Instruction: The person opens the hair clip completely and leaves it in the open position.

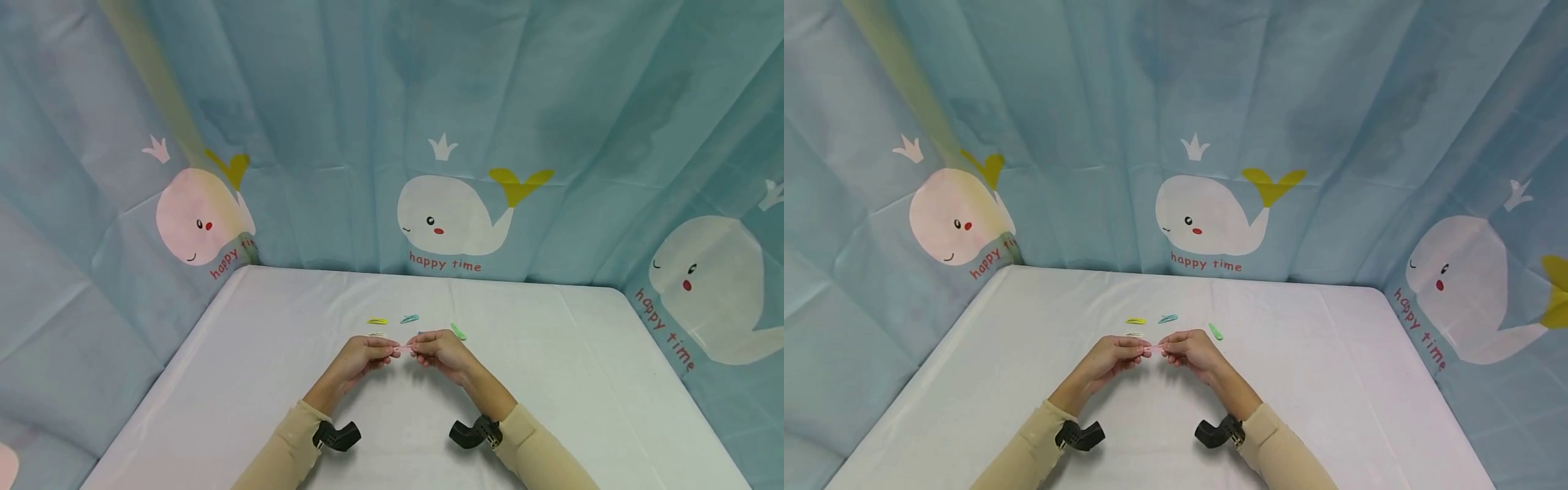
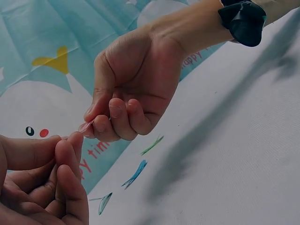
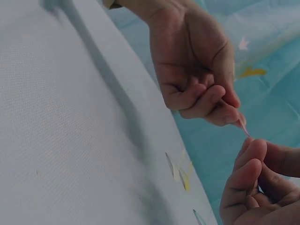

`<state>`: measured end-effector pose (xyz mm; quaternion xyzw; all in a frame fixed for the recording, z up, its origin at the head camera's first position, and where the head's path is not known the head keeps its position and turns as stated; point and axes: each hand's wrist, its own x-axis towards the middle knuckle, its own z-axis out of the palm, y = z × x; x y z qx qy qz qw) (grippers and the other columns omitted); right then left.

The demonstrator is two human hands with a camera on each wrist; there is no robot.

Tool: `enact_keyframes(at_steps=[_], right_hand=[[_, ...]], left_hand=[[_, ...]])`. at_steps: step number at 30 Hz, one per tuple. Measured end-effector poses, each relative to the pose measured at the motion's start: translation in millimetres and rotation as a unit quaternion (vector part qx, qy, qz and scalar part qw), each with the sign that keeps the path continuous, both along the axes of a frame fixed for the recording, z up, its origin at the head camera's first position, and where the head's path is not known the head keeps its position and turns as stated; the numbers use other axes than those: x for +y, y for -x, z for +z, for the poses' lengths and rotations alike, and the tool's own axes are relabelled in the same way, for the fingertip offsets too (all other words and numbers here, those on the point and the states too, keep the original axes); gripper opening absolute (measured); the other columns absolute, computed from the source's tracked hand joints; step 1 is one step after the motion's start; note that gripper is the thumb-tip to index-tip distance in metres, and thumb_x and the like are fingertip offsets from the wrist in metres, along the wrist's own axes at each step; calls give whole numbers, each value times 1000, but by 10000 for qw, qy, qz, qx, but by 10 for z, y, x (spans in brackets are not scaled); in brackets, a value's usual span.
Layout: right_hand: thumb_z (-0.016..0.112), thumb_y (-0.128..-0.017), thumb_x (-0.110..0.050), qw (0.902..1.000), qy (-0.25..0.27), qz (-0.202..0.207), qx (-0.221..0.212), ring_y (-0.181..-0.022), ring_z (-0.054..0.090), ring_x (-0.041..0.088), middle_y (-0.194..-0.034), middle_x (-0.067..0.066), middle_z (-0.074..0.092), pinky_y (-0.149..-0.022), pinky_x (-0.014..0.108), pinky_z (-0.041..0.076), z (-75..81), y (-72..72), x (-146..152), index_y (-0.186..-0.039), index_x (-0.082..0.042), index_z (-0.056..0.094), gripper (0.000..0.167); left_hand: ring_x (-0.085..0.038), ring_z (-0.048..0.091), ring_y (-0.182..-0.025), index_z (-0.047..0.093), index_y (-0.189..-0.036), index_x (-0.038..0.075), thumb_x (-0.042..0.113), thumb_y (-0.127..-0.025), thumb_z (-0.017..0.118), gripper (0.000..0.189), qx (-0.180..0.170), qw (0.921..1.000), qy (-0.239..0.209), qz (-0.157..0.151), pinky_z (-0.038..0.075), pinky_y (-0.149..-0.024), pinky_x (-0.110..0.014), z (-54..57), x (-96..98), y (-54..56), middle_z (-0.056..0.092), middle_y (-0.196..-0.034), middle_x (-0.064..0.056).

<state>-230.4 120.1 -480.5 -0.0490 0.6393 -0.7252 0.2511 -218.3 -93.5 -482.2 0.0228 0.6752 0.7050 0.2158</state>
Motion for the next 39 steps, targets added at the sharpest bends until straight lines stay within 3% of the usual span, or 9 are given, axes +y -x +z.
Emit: enact_keyframes(at_steps=[19, 33, 39], right_hand=[[57, -93, -1, 10000, -25, 7, 32, -60, 55, 4, -72, -4, 65, -57, 17, 47, -29, -4, 4, -106, 12, 64, 20], [57, -93, 0, 10000, 9, -56, -17, -60, 55, 5, -71, -3, 65, -57, 18, 47, -12, -15, -14, -103, 10, 65, 17], [56, -93, 0, 9999, 91, -47, -79, -60, 55, 4, -71, -4, 65, -58, 18, 47, -16, -17, -14, -105, 12, 64, 18]], left_hand=[[-3, 61, -72, 66, -115, -10, 3, -91, 60, 28, -144, 9995, -273, 11, 50, -69, -19, -12, 3, -3, 73, -82, 5], [-2, 61, -72, 70, -111, -5, 7, -90, 63, 25, 149, 9988, -426, -164, 49, -67, -19, -40, -23, -17, 73, -84, 6], [-3, 60, -70, 65, -116, -11, 3, -90, 60, 30, -106, 9993, -346, -26, 48, -66, -19, -21, 0, -20, 72, -82, 5]])
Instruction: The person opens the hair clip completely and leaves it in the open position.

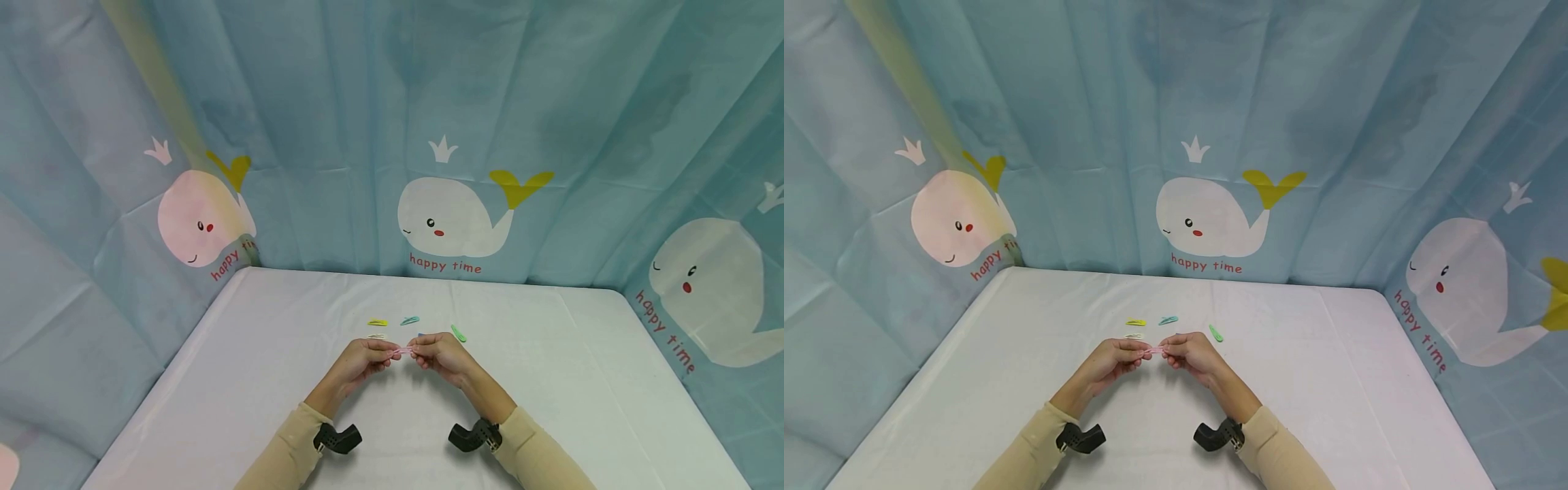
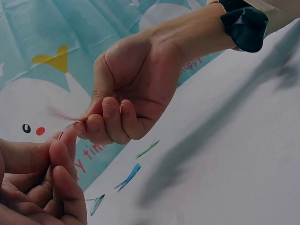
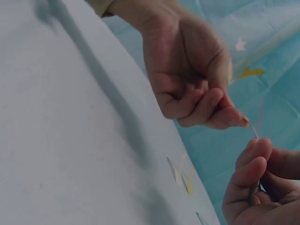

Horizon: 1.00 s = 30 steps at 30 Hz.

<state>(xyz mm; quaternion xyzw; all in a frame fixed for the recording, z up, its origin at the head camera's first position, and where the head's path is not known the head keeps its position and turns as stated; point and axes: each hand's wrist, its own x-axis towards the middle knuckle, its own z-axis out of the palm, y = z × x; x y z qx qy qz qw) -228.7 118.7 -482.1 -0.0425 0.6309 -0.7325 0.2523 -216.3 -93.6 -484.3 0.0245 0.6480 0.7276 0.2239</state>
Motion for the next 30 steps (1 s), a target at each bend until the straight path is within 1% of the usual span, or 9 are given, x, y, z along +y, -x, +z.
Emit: enact_keyframes(at_steps=[4, 8, 16, 22, 30], right_hand=[[56, -93, -1, 10000, 13, 20, 31, -60, 55, 4, -72, -4, 65, -58, 17, 47, -7, 4, 5, -106, 13, 63, 20], [56, -93, -1, 10000, 9, -3, 25, -59, 55, 4, -72, -4, 65, -58, 18, 47, -14, 6, 5, -105, 11, 63, 18], [57, -93, -1, 10000, 48, -79, -4, -58, 55, 5, -71, -3, 65, -57, 18, 47, -21, 8, 6, -99, 7, 66, 14], [57, -92, -1, 9999, 101, -6, -38, -58, 55, 5, -71, -4, 66, -57, 19, 47, -14, 9, 10, -101, 7, 66, 15], [57, -93, -2, 9998, 154, -16, -114, -58, 55, 5, -70, -4, 66, -56, 18, 47, -17, 16, 8, -96, 1, 68, 12]], left_hand=[[-3, 59, -70, 61, -119, -14, 2, -91, 58, 32, -51, 10000, -43, -7, 48, -65, -18, -2, 5, 0, 72, -82, 4], [-3, 58, -70, 60, -120, -14, 3, -92, 58, 33, -73, 10000, -32, -11, 47, -65, -18, 3, 5, -5, 72, -83, 4], [-3, 58, -70, 61, -119, -13, 4, -92, 59, 32, -101, 9999, -63, 48, 48, -66, -18, -8, 5, -3, 72, -83, 4], [-3, 58, -71, 62, -118, -12, 4, -92, 59, 31, -139, 9999, -29, 91, 48, -66, -17, -32, 4, 5, 72, -83, 4], [-3, 58, -70, 63, -117, -12, 4, -92, 59, 29, -182, 9997, -39, 128, 48, -66, -17, -36, 3, 7, 72, -82, 4]])
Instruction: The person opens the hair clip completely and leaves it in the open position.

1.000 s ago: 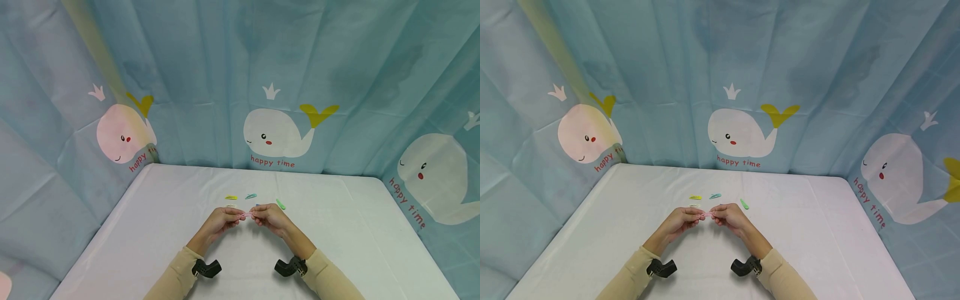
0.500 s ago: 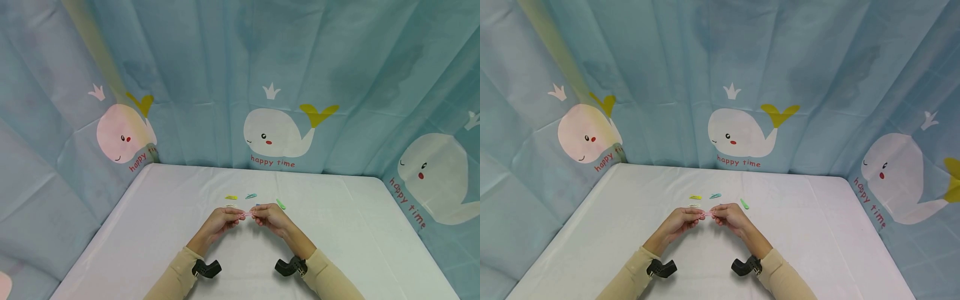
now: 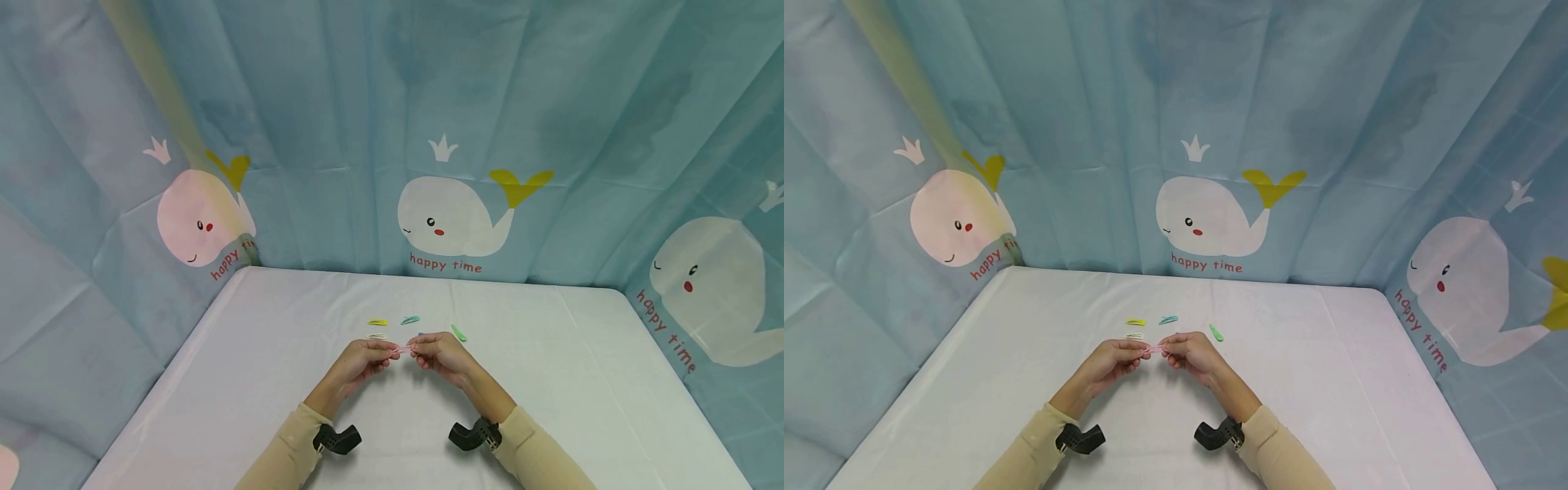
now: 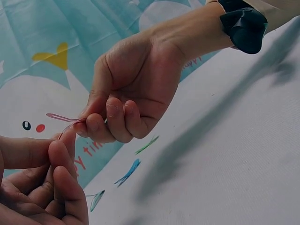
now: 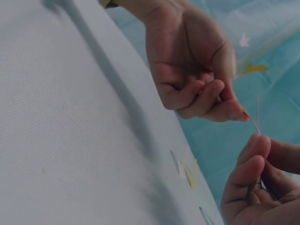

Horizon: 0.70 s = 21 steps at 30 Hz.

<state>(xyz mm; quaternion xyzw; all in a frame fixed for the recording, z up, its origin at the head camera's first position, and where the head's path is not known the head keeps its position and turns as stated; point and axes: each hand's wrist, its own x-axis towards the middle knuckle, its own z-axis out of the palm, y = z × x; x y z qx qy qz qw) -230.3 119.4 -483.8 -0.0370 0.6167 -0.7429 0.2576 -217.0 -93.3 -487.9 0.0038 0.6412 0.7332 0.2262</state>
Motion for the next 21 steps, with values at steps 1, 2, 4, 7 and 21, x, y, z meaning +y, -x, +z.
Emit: enact_keyframes(at_steps=[1, 2, 4, 7, 21], right_hand=[[57, -93, -2, 10000, -10, -6, 2, -58, 55, 5, -71, -3, 66, -56, 18, 47, 3, -1, 0, -96, 1, 68, 12], [57, -93, -2, 10000, -22, -20, -7, -58, 55, 5, -71, -3, 66, -56, 18, 47, 5, -1, -2, -96, 0, 68, 12], [58, -93, -3, 10000, -40, -18, 9, -58, 55, 5, -72, -3, 66, -57, 18, 48, 7, 0, -4, -97, 1, 69, 12], [59, -93, -4, 10000, -70, -17, 53, -59, 55, 6, -73, -4, 67, -58, 19, 48, 4, 3, -8, -99, 2, 69, 14], [63, -91, -7, 9995, -235, -143, 176, -59, 56, 5, -73, -4, 68, -57, 20, 48, 11, 30, -49, -103, 8, 67, 20]], left_hand=[[-3, 58, -70, 63, -117, -12, 4, -92, 59, 29, -1, 10000, -20, -3, 48, -66, -17, 1, -2, 1, 72, -82, 4], [-3, 58, -70, 62, -117, -12, 4, -92, 59, 29, -5, 10000, -40, -7, 48, -66, -17, 2, -3, 2, 72, -82, 4], [-3, 57, -70, 62, -117, -12, 4, -92, 59, 30, -7, 10000, -70, -15, 48, -65, -17, 7, -8, 0, 72, -82, 4], [-3, 57, -70, 62, -117, -11, 5, -93, 59, 30, -23, 10000, -75, -2, 48, -66, -17, 6, -17, 1, 72, -83, 4], [-3, 59, -70, 64, -116, -7, 8, -93, 58, 28, -6, 10000, 40, 41, 49, -69, -19, -18, -55, 41, 71, -82, 5]])
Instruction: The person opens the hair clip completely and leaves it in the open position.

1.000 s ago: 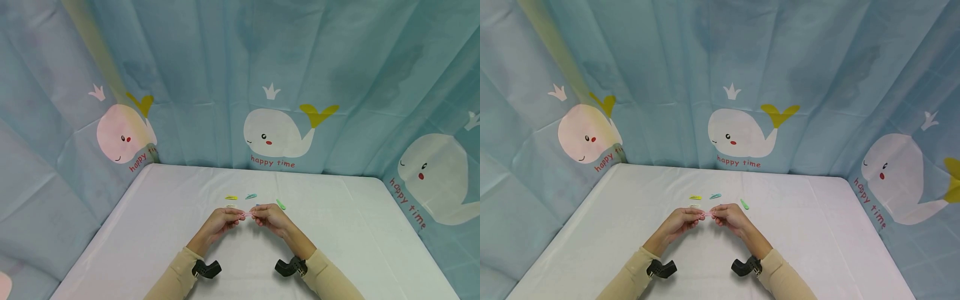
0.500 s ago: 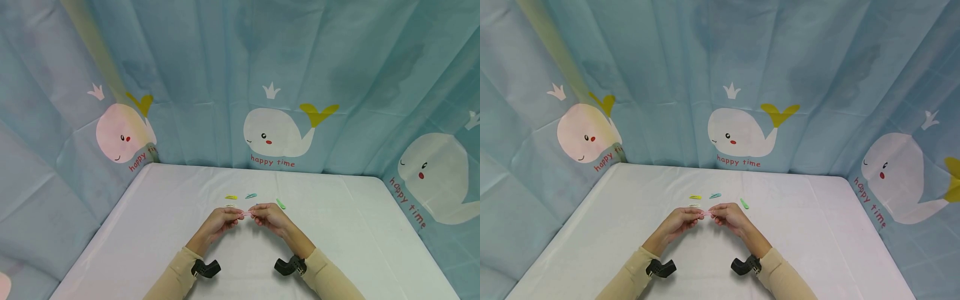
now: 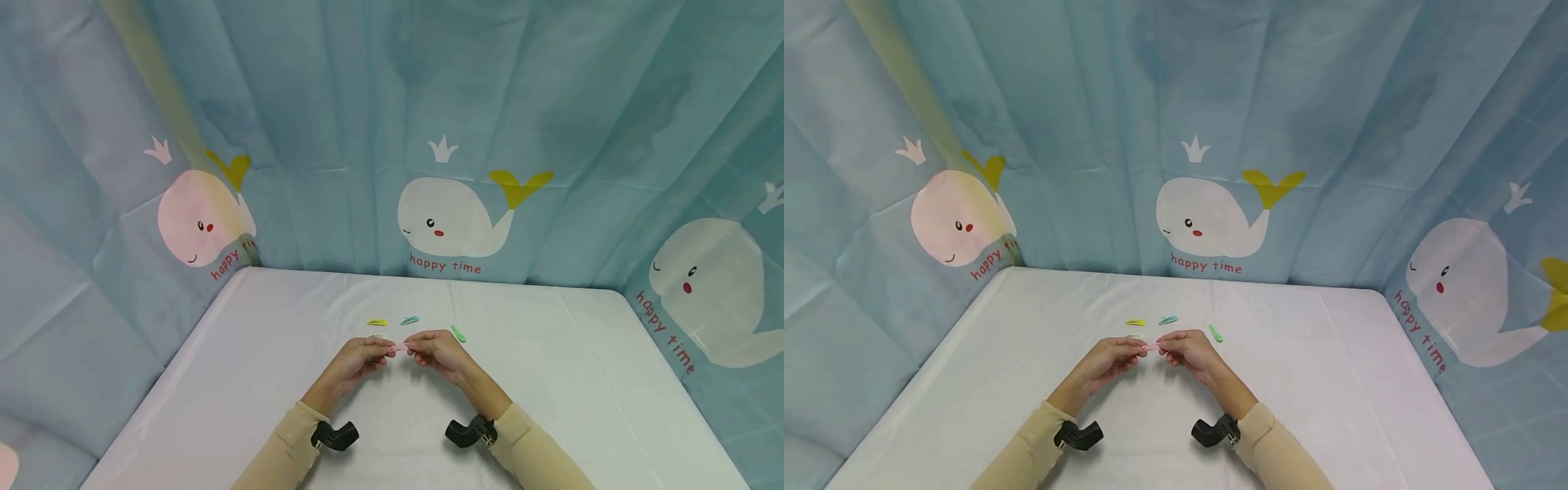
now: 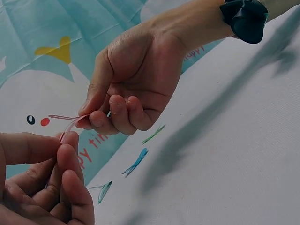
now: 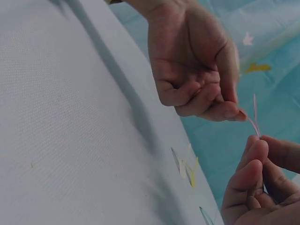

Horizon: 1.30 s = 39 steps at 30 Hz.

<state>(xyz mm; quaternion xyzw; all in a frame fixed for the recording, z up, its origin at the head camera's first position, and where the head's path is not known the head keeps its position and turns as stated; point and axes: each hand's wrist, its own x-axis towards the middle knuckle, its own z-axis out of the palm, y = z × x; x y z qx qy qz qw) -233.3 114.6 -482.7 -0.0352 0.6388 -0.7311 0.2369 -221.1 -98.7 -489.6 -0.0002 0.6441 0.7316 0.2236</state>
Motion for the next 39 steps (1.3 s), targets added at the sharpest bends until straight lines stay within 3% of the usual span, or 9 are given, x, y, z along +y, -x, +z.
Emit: enact_keyframes(at_steps=[6, 16, 26, 33, 39], right_hand=[[66, -90, -8, 9997, -217, -91, 75, -58, 56, 6, -71, -3, 68, -56, 20, 46, -31, 30, -21, -101, 8, 69, 20], [68, -88, -8, 9980, -566, -181, 205, -58, 55, 7, -70, -2, 67, -55, 20, 46, -72, 78, -86, -101, 10, 68, 22], [69, -86, -6, 9947, -903, -218, 433, -57, 55, 8, -70, -1, 66, -54, 22, 46, -76, 133, -195, -99, 10, 68, 21], [70, -85, -6, 9912, -1152, -281, 592, -54, 54, 8, -69, 0, 66, -52, 23, 46, -118, 159, -300, -96, 10, 70, 20], [70, -85, -6, 9876, -1363, -335, 700, -53, 53, 8, -67, -1, 66, -51, 22, 46, -137, 174, -366, -93, 9, 71, 18]], left_hand=[[-5, 58, -69, 67, -114, -6, 9, -93, 60, 27, -50, 9996, 226, 190, 49, -68, -20, -4, 12, 12, 68, -81, 5], [-7, 55, -68, 67, -112, -9, 6, -91, 61, 27, 161, 9962, 666, 534, 49, -66, -21, -30, -11, 22, 67, -78, 3], [-11, 58, -73, 72, -105, -5, 5, -89, 65, 20, 258, 9892, 1106, 929, 50, -68, -24, -27, -60, 59, 69, -85, -1], [-10, 54, -71, 74, -100, -2, 7, -87, 68, 17, 478, 9793, 1653, 1068, 47, -64, -24, -76, -99, 69, 66, -86, 0], [-9, 54, -71, 75, -95, -1, 6, -85, 68, 14, 642, 9735, 1865, 1158, 47, -64, -22, -111, -134, 93, 68, -87, 0]])
